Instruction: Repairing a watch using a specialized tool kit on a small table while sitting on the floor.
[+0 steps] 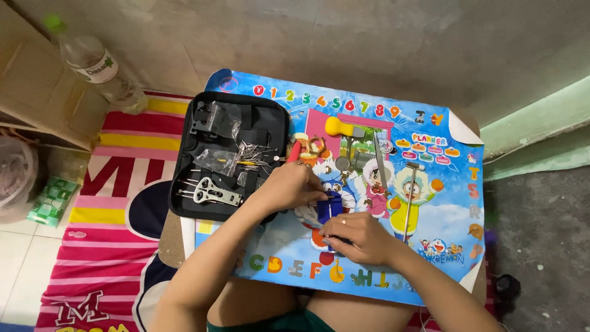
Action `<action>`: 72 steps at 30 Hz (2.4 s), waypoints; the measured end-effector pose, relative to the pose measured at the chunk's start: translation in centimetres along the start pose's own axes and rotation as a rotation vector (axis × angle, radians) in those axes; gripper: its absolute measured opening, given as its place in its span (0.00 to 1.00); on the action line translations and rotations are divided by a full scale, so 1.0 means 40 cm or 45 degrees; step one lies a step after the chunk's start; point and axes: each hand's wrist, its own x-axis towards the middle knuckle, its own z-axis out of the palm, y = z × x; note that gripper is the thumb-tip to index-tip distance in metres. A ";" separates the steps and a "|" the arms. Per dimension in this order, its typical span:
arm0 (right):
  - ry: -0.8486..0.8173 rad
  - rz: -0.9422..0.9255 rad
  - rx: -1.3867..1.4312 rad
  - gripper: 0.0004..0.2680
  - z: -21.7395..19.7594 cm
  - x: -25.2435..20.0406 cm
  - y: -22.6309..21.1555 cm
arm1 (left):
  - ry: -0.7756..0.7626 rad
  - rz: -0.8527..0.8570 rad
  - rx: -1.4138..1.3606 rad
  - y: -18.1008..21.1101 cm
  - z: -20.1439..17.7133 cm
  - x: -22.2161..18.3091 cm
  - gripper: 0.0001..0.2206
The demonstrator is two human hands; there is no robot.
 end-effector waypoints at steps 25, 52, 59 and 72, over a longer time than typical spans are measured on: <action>0.866 0.290 0.198 0.03 0.027 -0.016 0.116 | -0.048 -0.015 -0.212 -0.004 0.004 0.014 0.10; 0.901 0.178 0.041 0.03 0.039 0.012 0.094 | -0.018 0.042 -0.228 -0.018 0.015 0.014 0.08; 0.876 0.197 -0.088 0.03 0.032 0.024 0.073 | -0.032 0.022 -0.221 -0.027 0.027 0.020 0.09; 0.823 0.089 -0.241 0.02 0.035 0.044 0.073 | -0.016 -0.036 -0.226 -0.032 0.045 0.030 0.08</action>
